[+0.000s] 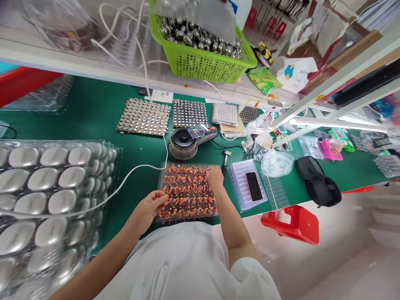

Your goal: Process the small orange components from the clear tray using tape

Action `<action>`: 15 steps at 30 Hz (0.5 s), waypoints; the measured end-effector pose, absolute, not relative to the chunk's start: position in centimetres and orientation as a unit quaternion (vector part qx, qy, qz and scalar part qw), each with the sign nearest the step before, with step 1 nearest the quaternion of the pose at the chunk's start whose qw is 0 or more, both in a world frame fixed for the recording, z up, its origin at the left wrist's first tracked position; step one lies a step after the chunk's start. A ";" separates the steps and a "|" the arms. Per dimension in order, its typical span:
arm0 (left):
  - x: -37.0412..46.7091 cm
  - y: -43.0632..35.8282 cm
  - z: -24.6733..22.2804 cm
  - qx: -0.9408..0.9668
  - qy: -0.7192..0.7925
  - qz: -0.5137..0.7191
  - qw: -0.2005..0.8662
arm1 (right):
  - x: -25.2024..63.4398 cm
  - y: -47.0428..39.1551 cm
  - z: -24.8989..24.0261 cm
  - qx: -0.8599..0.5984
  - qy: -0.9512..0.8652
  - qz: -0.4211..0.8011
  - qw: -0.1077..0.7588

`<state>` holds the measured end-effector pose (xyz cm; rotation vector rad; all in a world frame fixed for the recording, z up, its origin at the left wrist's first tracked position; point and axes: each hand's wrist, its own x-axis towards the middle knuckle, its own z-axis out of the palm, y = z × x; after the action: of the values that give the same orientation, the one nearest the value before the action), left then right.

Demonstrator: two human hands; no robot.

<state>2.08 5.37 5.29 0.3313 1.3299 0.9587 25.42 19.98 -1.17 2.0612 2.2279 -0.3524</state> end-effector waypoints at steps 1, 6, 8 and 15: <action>2.2 5.4 5.3 0.145 0.592 0.422 0.671 | 25.4 20.0 -1.5 0.674 0.728 -0.115 0.043; 2.4 5.8 5.5 0.146 0.596 0.414 0.673 | 25.0 20.4 -2.3 0.674 0.728 -0.113 0.044; 2.4 5.9 5.5 0.149 0.596 0.411 0.674 | 24.8 20.4 -2.4 0.672 0.731 -0.109 0.044; 2.5 6.0 5.5 0.146 0.597 0.411 0.673 | 24.6 20.1 -2.2 0.661 0.744 -0.096 0.038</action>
<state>2.53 5.96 5.46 0.3296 1.3429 0.9258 24.64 20.05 -2.23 2.0269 2.2813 -0.2950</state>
